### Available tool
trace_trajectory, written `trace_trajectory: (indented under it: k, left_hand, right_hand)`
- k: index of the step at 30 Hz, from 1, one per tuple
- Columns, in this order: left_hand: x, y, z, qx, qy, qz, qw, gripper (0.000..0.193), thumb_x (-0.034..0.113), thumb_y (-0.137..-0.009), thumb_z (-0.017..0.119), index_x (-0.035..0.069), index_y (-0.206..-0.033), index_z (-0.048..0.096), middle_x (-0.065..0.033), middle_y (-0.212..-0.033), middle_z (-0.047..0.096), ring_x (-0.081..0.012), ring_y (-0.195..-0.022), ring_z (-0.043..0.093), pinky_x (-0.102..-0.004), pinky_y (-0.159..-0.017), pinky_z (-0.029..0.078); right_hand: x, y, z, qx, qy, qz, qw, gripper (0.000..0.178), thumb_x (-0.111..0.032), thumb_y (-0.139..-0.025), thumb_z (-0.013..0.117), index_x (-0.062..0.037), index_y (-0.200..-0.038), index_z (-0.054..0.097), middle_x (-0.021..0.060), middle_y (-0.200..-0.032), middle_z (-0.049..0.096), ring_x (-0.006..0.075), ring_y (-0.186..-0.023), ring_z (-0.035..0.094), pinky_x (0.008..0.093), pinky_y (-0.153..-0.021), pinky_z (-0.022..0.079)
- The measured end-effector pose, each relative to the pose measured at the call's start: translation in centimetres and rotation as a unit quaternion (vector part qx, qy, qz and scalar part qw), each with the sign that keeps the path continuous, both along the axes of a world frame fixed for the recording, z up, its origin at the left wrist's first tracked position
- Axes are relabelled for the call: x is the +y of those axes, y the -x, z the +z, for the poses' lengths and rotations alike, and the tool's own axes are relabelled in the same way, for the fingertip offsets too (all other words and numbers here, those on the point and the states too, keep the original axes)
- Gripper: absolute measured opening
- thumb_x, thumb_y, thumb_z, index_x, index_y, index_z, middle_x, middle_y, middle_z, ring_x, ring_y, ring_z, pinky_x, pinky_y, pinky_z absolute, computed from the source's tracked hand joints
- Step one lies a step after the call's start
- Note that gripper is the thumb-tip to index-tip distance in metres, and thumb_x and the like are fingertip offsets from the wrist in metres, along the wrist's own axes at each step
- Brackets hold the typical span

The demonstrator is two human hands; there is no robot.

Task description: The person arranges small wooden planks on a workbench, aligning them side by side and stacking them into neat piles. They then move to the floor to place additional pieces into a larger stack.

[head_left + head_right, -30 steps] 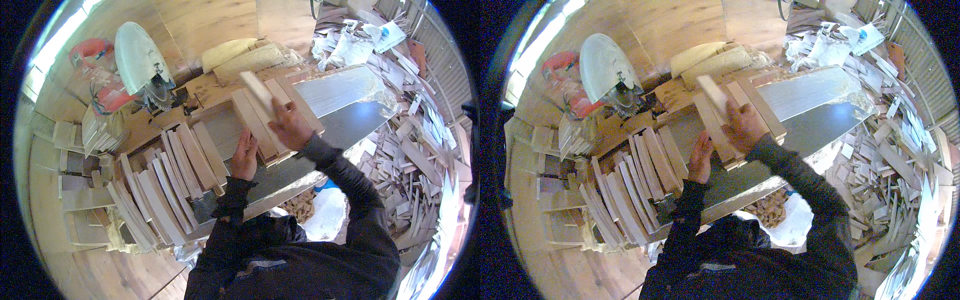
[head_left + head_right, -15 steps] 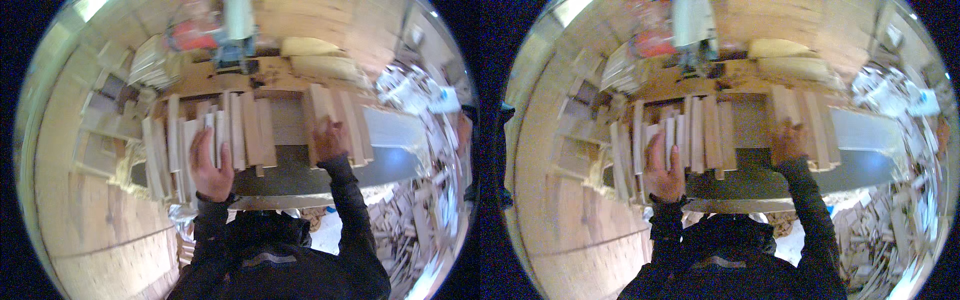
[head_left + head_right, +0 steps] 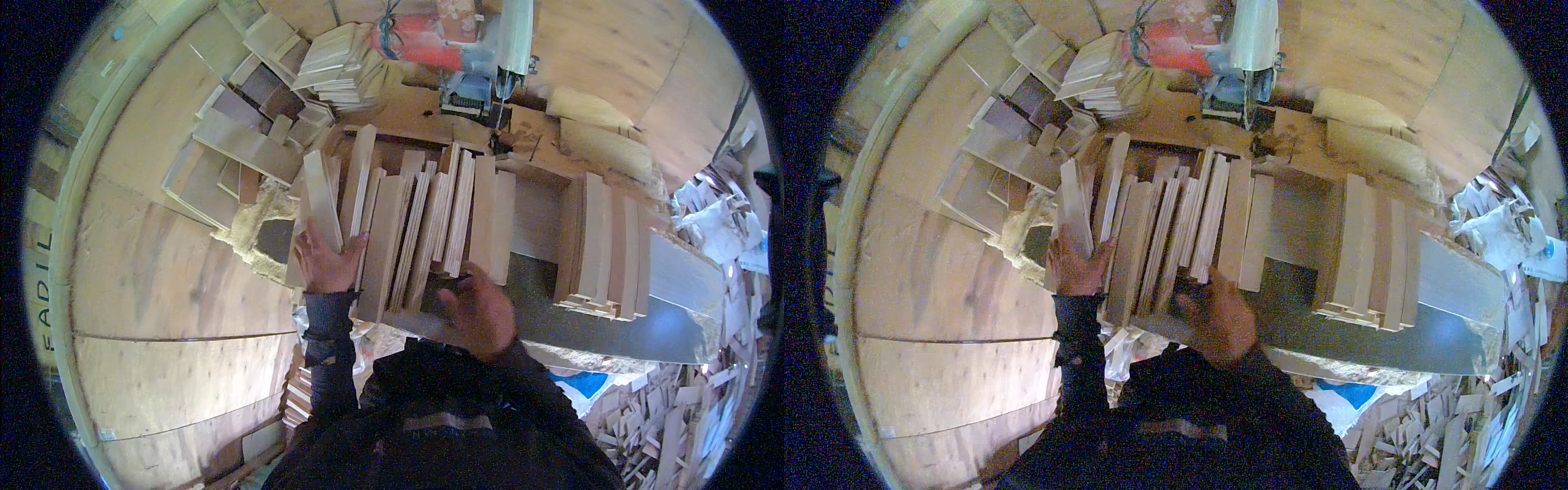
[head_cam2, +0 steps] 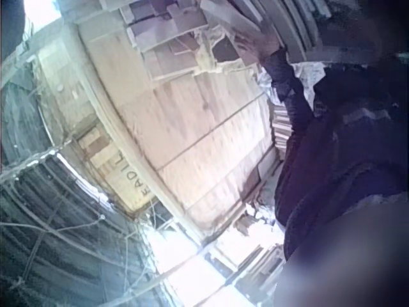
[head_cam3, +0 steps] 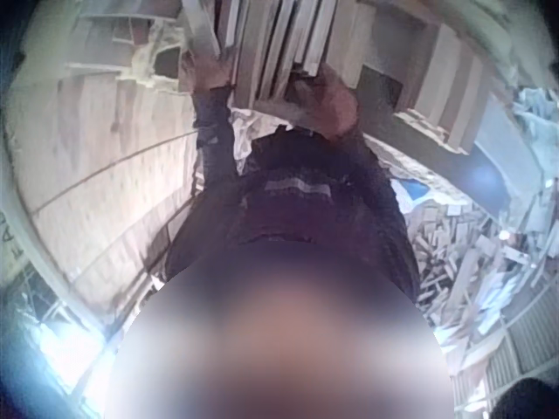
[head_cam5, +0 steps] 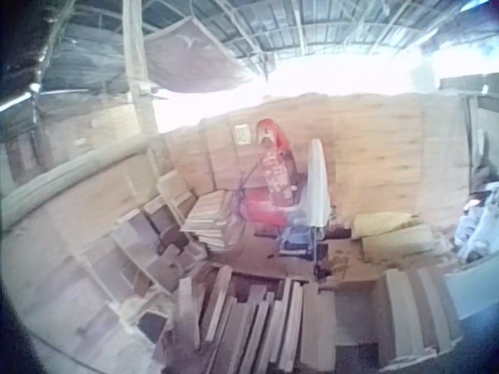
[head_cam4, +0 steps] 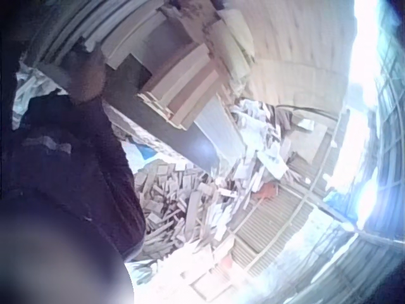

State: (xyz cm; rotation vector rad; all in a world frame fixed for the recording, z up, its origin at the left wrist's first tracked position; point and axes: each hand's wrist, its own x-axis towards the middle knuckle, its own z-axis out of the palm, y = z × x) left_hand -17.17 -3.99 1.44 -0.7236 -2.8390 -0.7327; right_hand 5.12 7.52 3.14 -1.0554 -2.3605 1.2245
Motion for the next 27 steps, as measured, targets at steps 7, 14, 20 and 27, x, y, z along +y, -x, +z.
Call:
trace_trajectory:
  k: [7,14,20,27]
  left_hand:
    - [0.9,-2.2,0.6,0.06,0.044,-0.061,0.995,0.095,0.058,-0.067,0.069,0.001,-0.135,0.034,-0.0339,-0.131,0.033,-0.0511,-0.119,0.034,-0.0582,-0.1,0.027]
    - [0.7,-8.0,0.8,-0.028,0.111,-0.074,0.991,0.088,0.055,-0.074,0.063,0.004,-0.137,0.031,-0.0332,-0.127,0.035,-0.0535,-0.117,0.035,-0.0593,-0.099,0.028]
    - [1.0,-7.8,0.4,-0.066,0.15,-0.096,0.982,0.096,0.056,-0.072,0.065,0.0,-0.138,0.023,-0.0353,-0.124,0.039,-0.0536,-0.12,0.033,-0.059,-0.102,0.025]
    - [1.2,-6.5,0.8,-0.147,0.091,-0.118,0.978,0.107,0.061,-0.069,0.065,-0.008,-0.137,0.02,-0.0363,-0.133,0.032,-0.0495,-0.128,0.026,-0.0521,-0.107,0.022]
  right_hand:
    - [-3.9,5.8,-3.1,-0.017,0.151,0.006,0.988,0.091,-0.038,-0.075,0.073,0.0036,-0.133,0.016,0.0323,-0.102,0.055,0.0424,-0.095,0.06,0.0458,-0.078,0.05]
    - [-6.1,7.9,-7.8,0.289,0.109,-0.114,0.944,0.1,-0.032,-0.068,0.079,0.0037,-0.133,0.012,0.0239,-0.12,0.039,0.0373,-0.109,0.05,0.0413,-0.09,0.045]
    - [-6.5,7.5,-7.1,0.397,0.382,-0.116,0.827,0.106,-0.015,-0.067,0.081,-0.0035,-0.135,0.0,0.0221,-0.125,0.037,0.0312,-0.113,0.047,0.0423,-0.098,0.038]
    - [-7.2,7.9,-9.8,0.201,0.103,-0.111,0.968,0.094,-0.033,-0.056,0.083,0.0015,-0.128,0.032,0.023,-0.117,0.044,0.0412,-0.102,0.046,0.0472,-0.092,0.038]
